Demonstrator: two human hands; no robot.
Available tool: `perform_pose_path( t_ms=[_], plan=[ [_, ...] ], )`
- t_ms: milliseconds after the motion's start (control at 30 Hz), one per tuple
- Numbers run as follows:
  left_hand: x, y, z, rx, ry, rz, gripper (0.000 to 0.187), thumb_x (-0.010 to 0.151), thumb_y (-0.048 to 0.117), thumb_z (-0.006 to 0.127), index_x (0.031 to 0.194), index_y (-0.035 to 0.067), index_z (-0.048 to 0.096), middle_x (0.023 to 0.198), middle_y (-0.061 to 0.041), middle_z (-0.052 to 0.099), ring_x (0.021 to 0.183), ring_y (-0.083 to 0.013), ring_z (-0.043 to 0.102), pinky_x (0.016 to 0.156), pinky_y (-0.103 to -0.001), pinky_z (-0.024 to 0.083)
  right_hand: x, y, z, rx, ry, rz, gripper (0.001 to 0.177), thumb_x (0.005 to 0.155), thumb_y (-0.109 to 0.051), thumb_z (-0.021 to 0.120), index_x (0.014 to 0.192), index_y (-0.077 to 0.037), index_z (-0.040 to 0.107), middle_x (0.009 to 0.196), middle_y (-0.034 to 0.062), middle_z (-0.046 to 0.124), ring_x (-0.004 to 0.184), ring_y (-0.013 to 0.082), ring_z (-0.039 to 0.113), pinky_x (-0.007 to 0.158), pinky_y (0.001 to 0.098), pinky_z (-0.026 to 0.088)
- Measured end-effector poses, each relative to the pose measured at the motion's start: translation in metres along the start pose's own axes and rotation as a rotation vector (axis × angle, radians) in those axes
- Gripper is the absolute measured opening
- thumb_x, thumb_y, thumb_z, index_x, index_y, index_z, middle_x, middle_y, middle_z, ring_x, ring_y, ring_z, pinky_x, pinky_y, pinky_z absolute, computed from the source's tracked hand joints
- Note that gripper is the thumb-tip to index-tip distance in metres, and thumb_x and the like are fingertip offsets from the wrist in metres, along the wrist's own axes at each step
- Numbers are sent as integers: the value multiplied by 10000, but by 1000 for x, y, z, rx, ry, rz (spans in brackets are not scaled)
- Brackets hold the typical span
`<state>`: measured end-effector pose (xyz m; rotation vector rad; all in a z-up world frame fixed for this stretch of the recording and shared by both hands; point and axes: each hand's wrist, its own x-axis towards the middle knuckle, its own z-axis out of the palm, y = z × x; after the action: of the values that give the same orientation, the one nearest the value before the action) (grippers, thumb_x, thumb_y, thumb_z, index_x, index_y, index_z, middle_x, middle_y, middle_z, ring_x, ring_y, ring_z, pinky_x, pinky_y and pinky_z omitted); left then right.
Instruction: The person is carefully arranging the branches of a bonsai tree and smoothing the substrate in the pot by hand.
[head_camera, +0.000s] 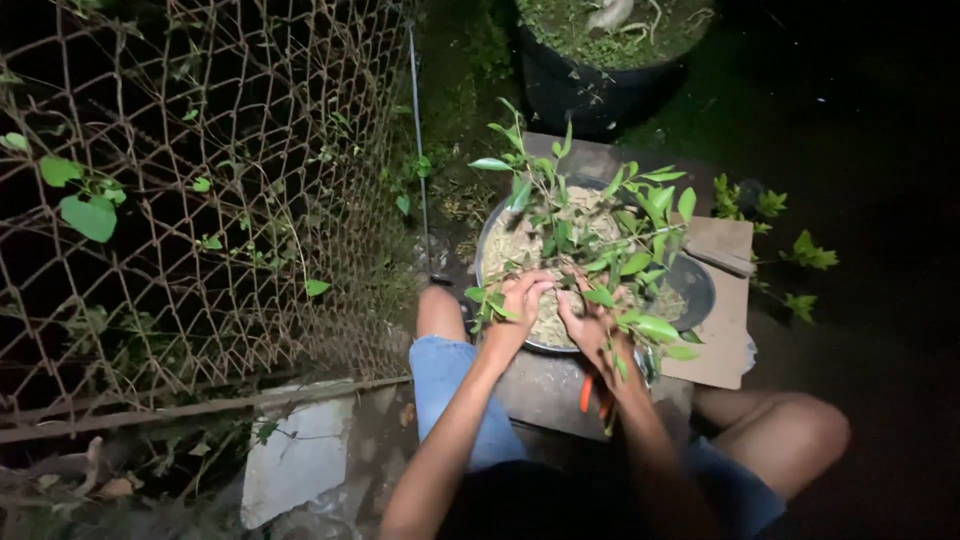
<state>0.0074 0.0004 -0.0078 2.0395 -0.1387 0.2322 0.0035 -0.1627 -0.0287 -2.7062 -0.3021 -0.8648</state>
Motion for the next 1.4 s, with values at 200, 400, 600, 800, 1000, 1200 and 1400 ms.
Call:
perform_pose_path(
  t_ms=[200, 400, 600, 800, 1000, 1200, 1400],
  plan=[
    [-7, -12, 1, 66, -27, -35, 155, 1042, 315, 617, 1087, 255, 752, 941, -98, 779, 942, -364, 739, 869, -474, 559, -16, 18, 33, 169, -270, 198, 410, 965, -518, 676, 1217, -209, 773, 1144, 174, 763, 1112, 387, 706, 994, 534, 560],
    [-5, -29, 18, 77, -100, 103, 447, 837, 359, 837, 1223, 187, 691, 1071, -235, 746, 1066, -434, 706, 976, -512, 541, -31, 12, 63, 459, -599, 765, 636, 1036, -618, 519, 1396, -108, 640, 1377, 201, 658, 1327, 433, 565, 1153, 596, 415],
    [-10, -30, 16, 243, -236, 13, 764, 733, 439, 882, 1394, 225, 564, 1268, -238, 667, 1196, -435, 652, 1067, -534, 500, 31, -18, -24, 343, -656, 711, 675, 1026, -624, 496, 1436, -97, 593, 1436, 208, 614, 1394, 430, 506, 1180, 613, 367],
    [-10, -15, 1, 114, -191, -8, 354, 992, 294, 682, 1331, 215, 622, 1244, -198, 687, 1189, -419, 646, 1040, -525, 515, -29, 9, 44, 98, -308, 236, 437, 931, -557, 686, 1184, -221, 802, 1106, 121, 784, 1077, 357, 733, 929, 521, 605],
    [-8, 30, -22, 38, -179, -43, 271, 1073, 148, 525, 1317, 148, 644, 1224, -224, 694, 1149, -445, 652, 1028, -539, 505, -8, -3, 6, 0, -132, 82, 342, 886, -499, 724, 1091, -242, 821, 938, 72, 802, 960, 297, 766, 837, 452, 632],
    [-14, 45, -26, 70, -110, -29, 270, 1077, 198, 516, 1298, 190, 670, 1150, -166, 733, 1081, -404, 693, 974, -498, 548, 18, -20, -26, 224, -413, 408, 451, 973, -531, 627, 1228, -187, 765, 1095, 160, 765, 1073, 406, 705, 920, 581, 570],
    [-22, 56, -33, 107, -65, -83, 324, 1087, 244, 521, 1370, 115, 611, 1107, -242, 705, 1087, -418, 682, 954, -509, 544, 7, -16, -13, 386, -649, 744, 692, 937, -748, 587, 1360, -209, 684, 1319, 161, 700, 1266, 458, 607, 1098, 661, 442]
  ],
)
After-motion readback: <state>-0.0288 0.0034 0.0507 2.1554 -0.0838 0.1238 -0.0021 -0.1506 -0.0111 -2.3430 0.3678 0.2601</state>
